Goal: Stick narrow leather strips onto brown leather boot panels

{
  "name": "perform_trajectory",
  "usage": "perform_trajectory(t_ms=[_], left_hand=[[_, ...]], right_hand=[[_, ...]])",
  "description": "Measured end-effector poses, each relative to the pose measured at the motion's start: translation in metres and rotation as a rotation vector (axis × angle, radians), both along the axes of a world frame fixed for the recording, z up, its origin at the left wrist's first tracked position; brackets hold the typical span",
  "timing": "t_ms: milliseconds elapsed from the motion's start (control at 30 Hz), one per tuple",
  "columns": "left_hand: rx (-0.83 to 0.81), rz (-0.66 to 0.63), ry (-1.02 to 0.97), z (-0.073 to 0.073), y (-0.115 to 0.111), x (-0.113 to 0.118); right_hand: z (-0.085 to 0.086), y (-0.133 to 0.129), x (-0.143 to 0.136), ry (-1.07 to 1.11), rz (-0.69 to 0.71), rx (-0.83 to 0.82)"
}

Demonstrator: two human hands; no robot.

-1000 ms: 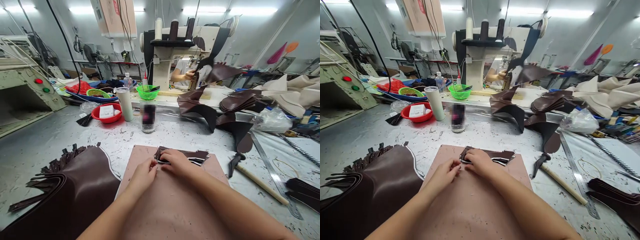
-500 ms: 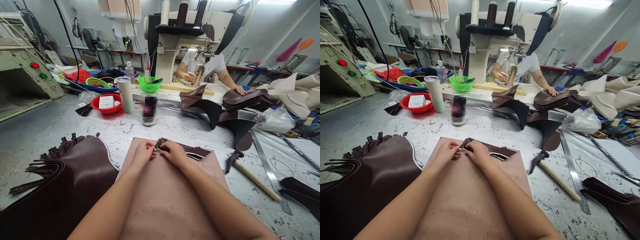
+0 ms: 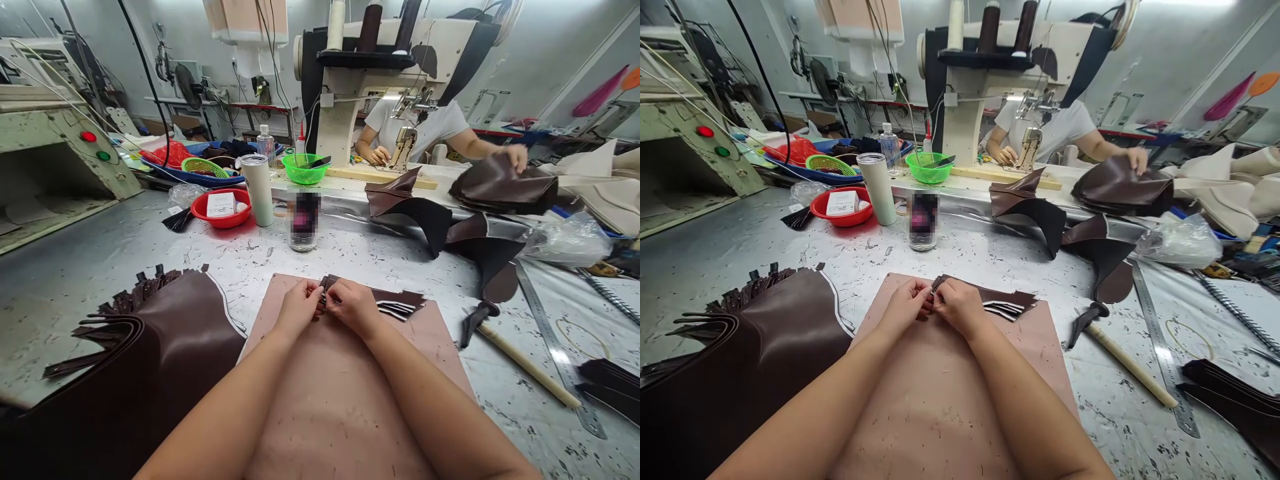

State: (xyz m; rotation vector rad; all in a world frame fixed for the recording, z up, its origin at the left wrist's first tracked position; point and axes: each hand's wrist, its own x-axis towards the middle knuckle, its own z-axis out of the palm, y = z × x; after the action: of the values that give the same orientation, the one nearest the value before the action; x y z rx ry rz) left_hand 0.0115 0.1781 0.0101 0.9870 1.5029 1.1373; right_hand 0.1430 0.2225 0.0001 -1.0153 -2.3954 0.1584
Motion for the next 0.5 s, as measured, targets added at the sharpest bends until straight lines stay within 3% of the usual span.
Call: perform_trajectory(t_ms=[233, 500], left_hand=[[-0.115, -0.150, -0.156, 0.006, -0.003, -0.004], [-0.201, -0.345, -0.170, 0.008, -0.003, -0.016]], right_hand=[[0.006, -0.022, 0.008, 0.049, 0.213, 0.332], [0.007, -0.029, 0.019, 0.161, 0.336, 0.175]])
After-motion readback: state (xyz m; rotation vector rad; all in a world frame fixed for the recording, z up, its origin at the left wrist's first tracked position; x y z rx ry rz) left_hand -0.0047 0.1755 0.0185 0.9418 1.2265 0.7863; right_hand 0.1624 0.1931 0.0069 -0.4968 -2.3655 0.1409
